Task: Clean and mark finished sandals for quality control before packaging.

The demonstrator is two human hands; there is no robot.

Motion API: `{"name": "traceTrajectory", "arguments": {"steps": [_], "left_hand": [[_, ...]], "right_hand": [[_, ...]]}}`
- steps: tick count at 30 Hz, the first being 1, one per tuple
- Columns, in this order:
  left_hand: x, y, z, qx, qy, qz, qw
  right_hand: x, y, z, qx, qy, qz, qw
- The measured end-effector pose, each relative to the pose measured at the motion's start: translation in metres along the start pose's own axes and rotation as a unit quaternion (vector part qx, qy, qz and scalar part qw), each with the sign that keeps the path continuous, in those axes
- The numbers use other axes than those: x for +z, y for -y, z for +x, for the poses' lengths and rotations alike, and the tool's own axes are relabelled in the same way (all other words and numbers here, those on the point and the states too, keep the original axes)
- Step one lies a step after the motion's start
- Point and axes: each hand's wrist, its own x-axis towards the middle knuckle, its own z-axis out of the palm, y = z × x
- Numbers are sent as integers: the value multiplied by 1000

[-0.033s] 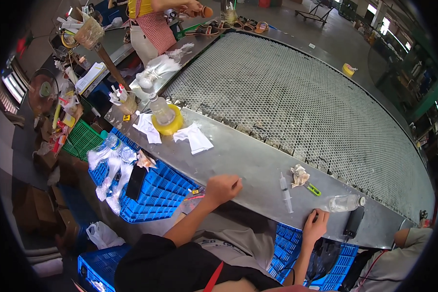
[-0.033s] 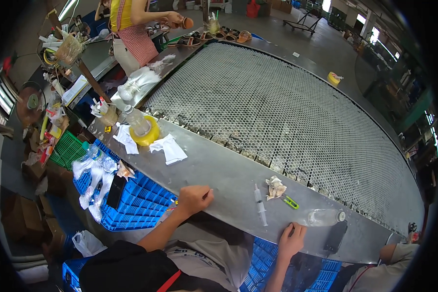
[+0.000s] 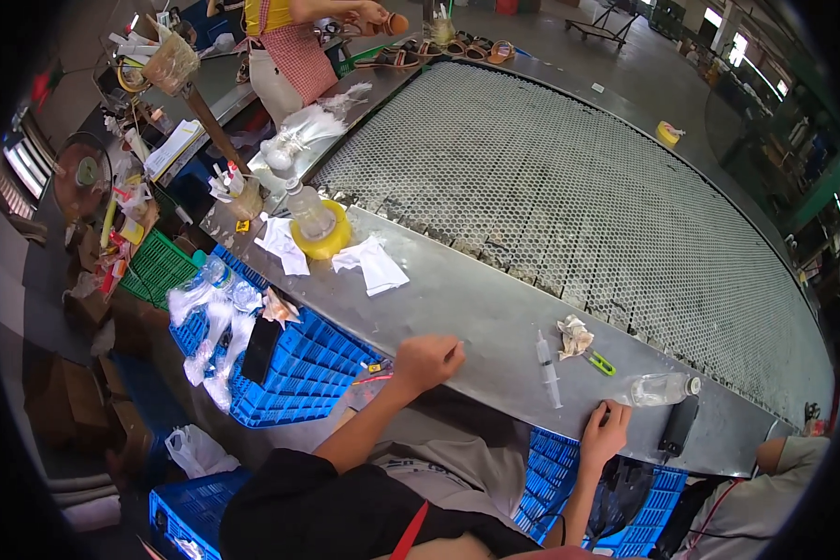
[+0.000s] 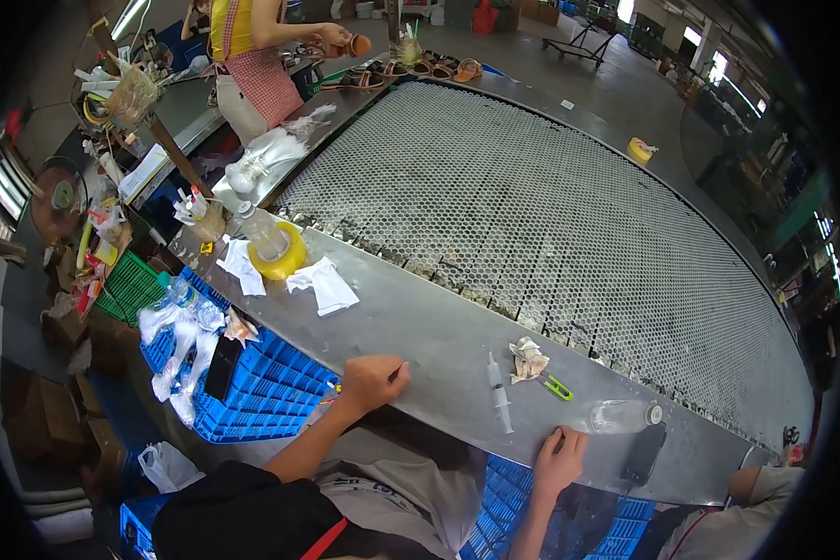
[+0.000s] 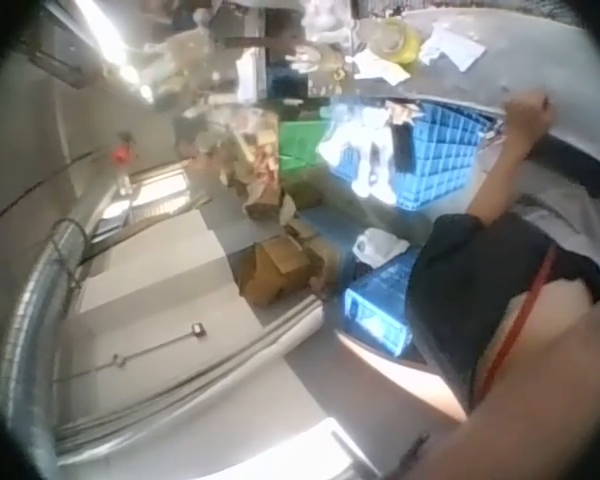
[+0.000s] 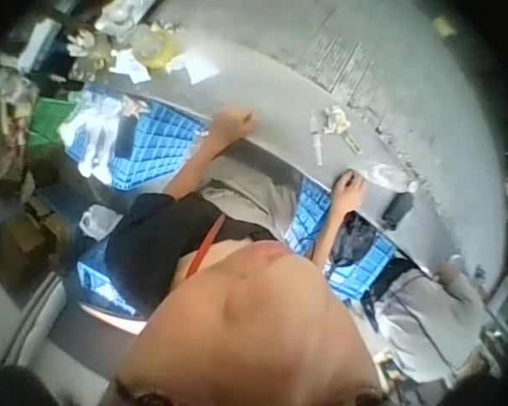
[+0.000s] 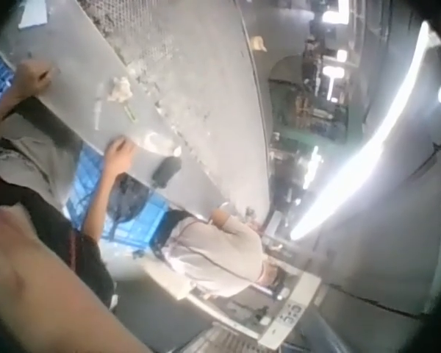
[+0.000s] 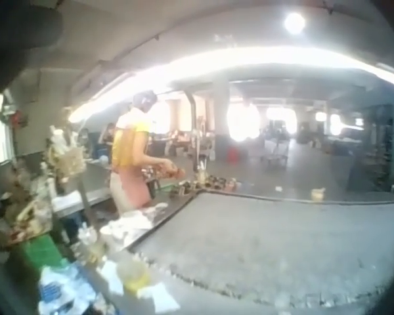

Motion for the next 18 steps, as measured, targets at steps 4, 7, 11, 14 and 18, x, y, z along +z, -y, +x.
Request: {"name": "traceTrajectory", "arguments": {"steps": [4, 7, 11, 14, 18], "left_hand": [[3, -5, -1, 11, -1, -17, 1000], [5, 6, 2, 13, 10, -5, 1000], [10, 24, 5, 3, 9, -18, 1000], [3, 32, 6, 13, 37, 17, 999], [11, 33, 6, -9, 23, 12, 1000]], "right_hand": [[-8, -1, -8, 30, 10, -14, 999], [-2, 5, -9, -6, -16, -12, 1000], [14, 2, 6, -4, 10, 14, 1000], [4, 15, 19, -22, 40, 63, 997], [-19, 24, 14, -70, 21, 22, 997]]}}
